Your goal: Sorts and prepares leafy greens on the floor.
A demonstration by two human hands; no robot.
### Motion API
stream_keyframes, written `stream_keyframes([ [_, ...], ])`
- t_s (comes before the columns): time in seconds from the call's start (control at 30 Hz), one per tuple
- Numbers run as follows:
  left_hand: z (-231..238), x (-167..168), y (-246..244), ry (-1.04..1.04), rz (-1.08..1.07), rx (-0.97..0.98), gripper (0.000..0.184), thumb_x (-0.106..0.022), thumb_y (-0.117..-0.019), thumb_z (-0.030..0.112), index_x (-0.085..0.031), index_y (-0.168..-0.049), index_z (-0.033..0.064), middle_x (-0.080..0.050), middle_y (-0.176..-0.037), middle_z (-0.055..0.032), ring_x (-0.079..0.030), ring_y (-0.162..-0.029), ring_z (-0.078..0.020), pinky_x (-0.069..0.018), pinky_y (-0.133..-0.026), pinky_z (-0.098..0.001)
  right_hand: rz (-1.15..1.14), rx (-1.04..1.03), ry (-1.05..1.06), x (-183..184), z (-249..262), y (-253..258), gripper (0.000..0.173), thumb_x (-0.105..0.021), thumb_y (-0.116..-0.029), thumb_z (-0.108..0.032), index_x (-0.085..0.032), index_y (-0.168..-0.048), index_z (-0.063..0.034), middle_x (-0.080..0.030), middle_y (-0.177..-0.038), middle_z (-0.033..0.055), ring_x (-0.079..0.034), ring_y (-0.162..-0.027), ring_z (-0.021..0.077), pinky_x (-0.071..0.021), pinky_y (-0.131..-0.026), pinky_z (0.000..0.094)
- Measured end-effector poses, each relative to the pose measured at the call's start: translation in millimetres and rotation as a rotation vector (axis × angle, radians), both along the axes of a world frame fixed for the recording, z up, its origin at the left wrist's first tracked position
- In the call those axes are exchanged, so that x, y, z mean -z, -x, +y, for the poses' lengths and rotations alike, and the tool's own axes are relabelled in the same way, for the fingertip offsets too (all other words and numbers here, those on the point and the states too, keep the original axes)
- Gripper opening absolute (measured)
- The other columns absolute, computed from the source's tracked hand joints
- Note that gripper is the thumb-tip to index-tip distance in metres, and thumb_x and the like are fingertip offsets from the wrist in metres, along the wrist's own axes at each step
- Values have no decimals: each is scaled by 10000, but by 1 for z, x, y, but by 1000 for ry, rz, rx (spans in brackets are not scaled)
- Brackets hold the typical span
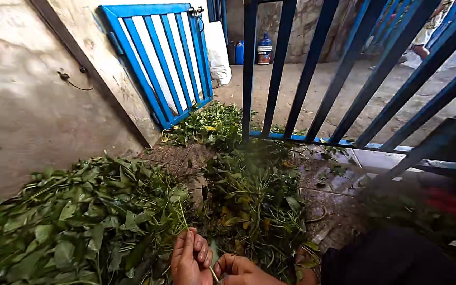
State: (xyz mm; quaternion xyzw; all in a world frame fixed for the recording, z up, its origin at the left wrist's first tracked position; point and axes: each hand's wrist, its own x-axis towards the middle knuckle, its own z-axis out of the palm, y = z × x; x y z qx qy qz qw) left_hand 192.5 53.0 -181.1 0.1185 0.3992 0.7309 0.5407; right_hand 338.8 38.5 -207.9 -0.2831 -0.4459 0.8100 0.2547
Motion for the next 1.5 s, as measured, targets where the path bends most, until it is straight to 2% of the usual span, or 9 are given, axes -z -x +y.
stream_keyframes([
  [0.27, 5, 12, -2, 139, -25, -83, 268, -288, -1130, 142, -519, -1025, 55, -417, -539, 44, -384, -344, -36, -357, -314, -171, -44, -35, -75, 18, -9, 1, 220, -418, -1080, -191, -588, -1012, -69, -493, -726, -36, -436, -574, 50, -375, -529, 230],
  [0.43, 7, 16, 22, 160, 45, -303, 259, -315, -1126, 144, -511, -968, 85, -378, -511, 71, -346, -330, -21, -329, -308, -160, -558, -146, -653, 20, -33, -27, 411, -344, -1095, -226, -626, -1127, 72, -669, -879, 257, -694, -852, 410, -530, -764, 610],
  [0.63, 8, 15, 14, 21, -64, -231, 305, -268, -1132, 162, -512, -974, 70, -400, -517, 52, -376, -330, -39, -356, -310, -178, -894, -60, -776, 30, -39, -35, 381, -428, -1068, -280, -676, -1021, 6, -698, -835, 209, -721, -800, 393, -551, -675, 606],
  [0.93, 7, 18, 14, -204, -32, -105, 295, -272, -1123, 151, -523, -1006, 49, -427, -557, 20, -404, -361, -49, -389, -333, -186, -103, 772, 579, 52, 15, -18, 307, -345, -1070, -217, -472, -797, -154, -397, -540, -44, -371, -420, 66, -355, -408, 227],
  [1.0, 4, 14, 22, -292, -11, -75, 276, -283, -1115, 142, -529, -1033, 49, -448, -576, 14, -419, -373, -45, -398, -341, -181, -408, 573, 333, 70, 18, -31, 257, -363, -1092, -152, -557, -946, -66, -524, -635, 50, -502, -492, 132, -464, -482, 266],
  [1.07, 1, 12, 26, -355, 19, -47, 249, -333, -1103, 133, -564, -1075, 45, -475, -597, 8, -439, -394, -45, -403, -358, -178, -915, 41, -76, 76, 21, -44, 332, -548, -1046, -256, -658, -1286, -54, -705, -1161, 165, -729, -900, 293, -608, -837, 440],
  [1.13, 0, 15, 25, -387, 74, -14, 234, -399, -1095, 141, -613, -1114, 49, -496, -610, -1, -456, -415, -48, -405, -374, -181, -1229, -336, -343, 59, 30, -40, 523, -558, -1021, -414, -634, -1324, 6, -472, -1487, 306, -645, -1136, 478, -517, -961, 634],
  [1.37, -2, 23, 23, -430, 300, 97, 222, -478, -1078, 127, -682, -1162, 105, -551, -656, 21, -497, -502, -26, -445, -462, -178, -1027, 457, -1246, -29, 67, -18, 414, -627, -949, -443, -690, -728, -99, -655, -687, 68, -677, -614, 236, -557, -517, 455],
  [1.5, -2, 27, 21, -455, 455, 118, 226, -507, -1075, 149, -703, -1186, 163, -565, -687, 40, -494, -544, -15, -442, -500, -183, -1251, -366, -977, -122, 83, -16, 632, -576, -946, -641, -683, -830, -29, -677, -810, 172, -684, -845, 382, -511, -733, 619],
])
